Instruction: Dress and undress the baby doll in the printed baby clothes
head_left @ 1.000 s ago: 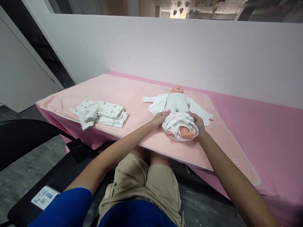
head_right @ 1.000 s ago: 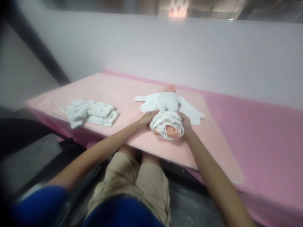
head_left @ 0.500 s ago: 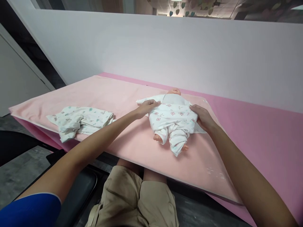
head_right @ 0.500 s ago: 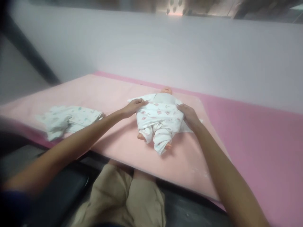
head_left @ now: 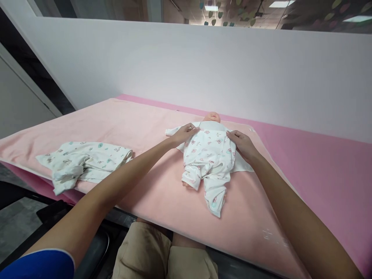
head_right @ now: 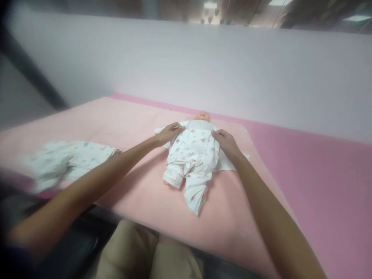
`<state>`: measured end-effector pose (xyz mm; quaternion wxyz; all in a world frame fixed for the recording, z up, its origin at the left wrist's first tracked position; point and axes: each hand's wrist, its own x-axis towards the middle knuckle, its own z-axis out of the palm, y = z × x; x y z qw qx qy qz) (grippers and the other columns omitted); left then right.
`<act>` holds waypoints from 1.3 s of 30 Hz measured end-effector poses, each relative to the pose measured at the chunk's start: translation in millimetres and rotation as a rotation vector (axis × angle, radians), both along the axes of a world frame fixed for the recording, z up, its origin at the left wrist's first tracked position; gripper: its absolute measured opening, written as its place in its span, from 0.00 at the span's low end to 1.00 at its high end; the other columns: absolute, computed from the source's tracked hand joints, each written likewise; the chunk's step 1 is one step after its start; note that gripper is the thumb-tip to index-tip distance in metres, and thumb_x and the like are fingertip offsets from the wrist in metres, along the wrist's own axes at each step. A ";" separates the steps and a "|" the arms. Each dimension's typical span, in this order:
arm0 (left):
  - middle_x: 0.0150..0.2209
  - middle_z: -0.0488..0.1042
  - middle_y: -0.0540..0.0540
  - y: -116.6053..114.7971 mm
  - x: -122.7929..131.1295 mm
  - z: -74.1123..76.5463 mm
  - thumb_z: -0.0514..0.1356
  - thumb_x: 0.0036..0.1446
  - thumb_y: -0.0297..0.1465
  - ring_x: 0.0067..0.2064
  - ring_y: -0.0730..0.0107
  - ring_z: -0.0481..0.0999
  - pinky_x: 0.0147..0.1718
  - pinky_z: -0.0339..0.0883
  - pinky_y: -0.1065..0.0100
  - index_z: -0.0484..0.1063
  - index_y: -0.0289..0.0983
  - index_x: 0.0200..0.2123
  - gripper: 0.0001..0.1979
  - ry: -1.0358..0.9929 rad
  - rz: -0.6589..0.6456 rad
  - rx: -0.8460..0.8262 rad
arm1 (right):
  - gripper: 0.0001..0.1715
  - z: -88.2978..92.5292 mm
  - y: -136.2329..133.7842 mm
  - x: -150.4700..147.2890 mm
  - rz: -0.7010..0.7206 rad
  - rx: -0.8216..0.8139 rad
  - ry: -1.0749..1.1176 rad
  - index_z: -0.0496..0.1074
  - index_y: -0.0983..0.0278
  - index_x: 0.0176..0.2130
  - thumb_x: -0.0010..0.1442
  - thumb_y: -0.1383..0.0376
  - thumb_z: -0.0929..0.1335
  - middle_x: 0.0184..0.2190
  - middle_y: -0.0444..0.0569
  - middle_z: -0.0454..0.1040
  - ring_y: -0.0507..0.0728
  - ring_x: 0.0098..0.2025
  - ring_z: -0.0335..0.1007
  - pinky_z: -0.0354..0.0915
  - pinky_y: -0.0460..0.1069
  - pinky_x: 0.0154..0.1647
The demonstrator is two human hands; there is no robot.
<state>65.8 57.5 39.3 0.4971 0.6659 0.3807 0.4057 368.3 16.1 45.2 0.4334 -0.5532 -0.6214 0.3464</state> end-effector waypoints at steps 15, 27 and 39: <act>0.23 0.60 0.57 27.9 31.7 -32.8 0.58 0.66 0.57 0.22 0.71 0.58 0.24 0.52 0.70 0.61 0.44 0.39 0.22 0.038 -0.027 -0.069 | 0.28 -31.2 37.7 -32.1 0.062 -0.117 0.174 0.69 0.56 0.37 0.59 0.37 0.72 0.33 0.45 0.77 0.58 0.34 0.72 0.70 0.53 0.35; 0.27 0.64 0.53 58.1 45.4 -17.2 0.56 0.71 0.49 0.32 0.68 0.65 0.34 0.58 0.68 0.64 0.42 0.38 0.17 0.148 0.034 0.188 | 0.28 -15.9 72.4 -22.4 0.128 -0.043 0.038 0.66 0.56 0.37 0.59 0.37 0.73 0.29 0.42 0.73 0.56 0.30 0.68 0.64 0.50 0.31; 0.36 0.82 0.39 57.2 47.1 -51.5 0.66 0.58 0.59 0.44 0.50 0.82 0.44 0.75 0.57 0.77 0.37 0.43 0.29 -0.255 -0.036 -0.425 | 0.25 -58.3 60.2 -19.5 0.056 -0.335 0.552 0.77 0.57 0.43 0.57 0.42 0.76 0.36 0.51 0.83 0.69 0.45 0.80 0.77 0.61 0.45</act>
